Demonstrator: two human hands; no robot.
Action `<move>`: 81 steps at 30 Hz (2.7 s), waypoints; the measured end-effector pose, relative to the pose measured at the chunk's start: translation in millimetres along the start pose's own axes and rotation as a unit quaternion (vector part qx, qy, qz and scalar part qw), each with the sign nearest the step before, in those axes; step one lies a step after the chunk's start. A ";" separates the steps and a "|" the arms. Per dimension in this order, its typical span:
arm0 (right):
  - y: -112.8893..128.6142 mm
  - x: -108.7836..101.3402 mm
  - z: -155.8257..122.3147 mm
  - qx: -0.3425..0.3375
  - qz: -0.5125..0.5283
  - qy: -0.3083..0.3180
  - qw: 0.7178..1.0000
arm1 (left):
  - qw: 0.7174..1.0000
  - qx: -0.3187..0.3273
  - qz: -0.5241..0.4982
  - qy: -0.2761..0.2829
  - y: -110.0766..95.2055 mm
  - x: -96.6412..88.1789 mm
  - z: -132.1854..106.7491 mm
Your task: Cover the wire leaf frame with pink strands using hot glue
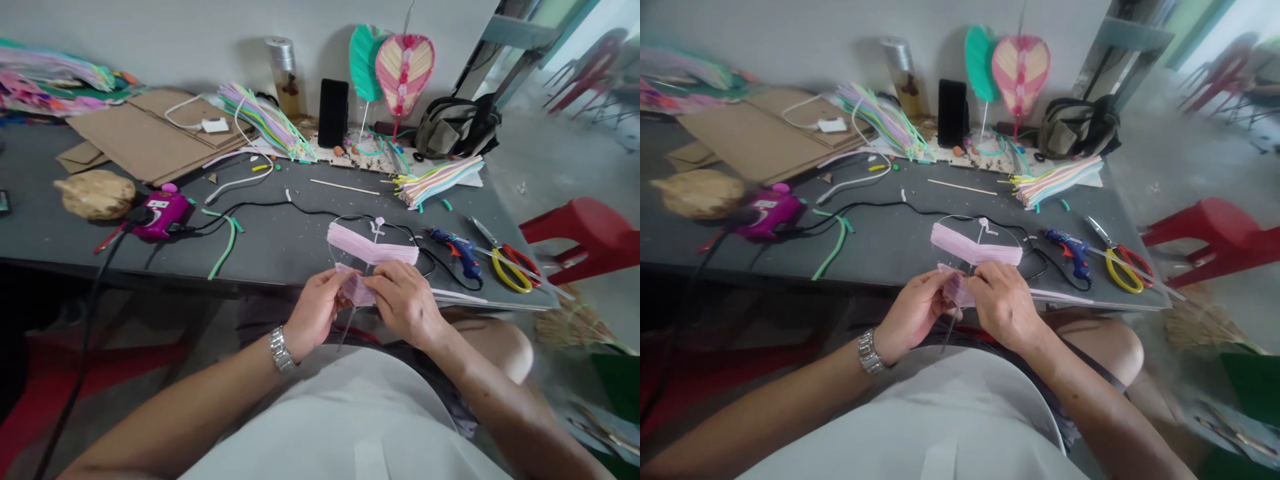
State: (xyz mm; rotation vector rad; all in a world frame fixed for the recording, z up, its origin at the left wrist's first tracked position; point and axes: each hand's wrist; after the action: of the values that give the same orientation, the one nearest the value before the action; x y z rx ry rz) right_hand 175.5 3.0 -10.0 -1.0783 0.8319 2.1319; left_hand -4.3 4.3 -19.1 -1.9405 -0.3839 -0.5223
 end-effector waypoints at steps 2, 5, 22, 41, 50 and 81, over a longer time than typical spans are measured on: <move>-0.7 -2.4 0.2 0.009 0.002 0.002 1.000 | 1.000 0.006 0.002 -0.002 0.8 1.9 1.5; -0.8 -6.0 1.2 0.022 0.012 0.006 1.000 | 1.000 0.022 0.000 -0.008 1.1 4.0 2.2; -8.3 -22.9 3.1 0.036 0.018 0.076 0.996 | 0.997 -0.042 0.051 0.038 -1.5 12.7 12.9; -1.0 -35.1 21.8 -0.086 -0.058 0.107 0.989 | 0.990 0.071 0.100 0.067 -6.9 8.3 1.7; -15.3 -31.8 20.8 -0.124 -0.039 0.044 0.991 | 0.994 0.051 0.072 0.058 -12.5 8.4 4.0; 25.7 -8.7 32.9 -0.024 -0.154 -0.044 0.987 | 0.958 0.189 0.215 0.006 9.8 4.0 2.1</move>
State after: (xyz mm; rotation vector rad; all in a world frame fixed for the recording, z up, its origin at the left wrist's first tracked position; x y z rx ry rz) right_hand 145.4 9.7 19.6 -1.0534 0.5347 1.9305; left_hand 4.3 2.4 -25.3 -1.5833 -0.0396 -0.1597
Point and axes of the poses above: each hand's wrist, its own z-axis towards the middle knuckle, its own x-axis out of the palm, y = z × x, and after that the axes turned 5 degrees about x, right-handed
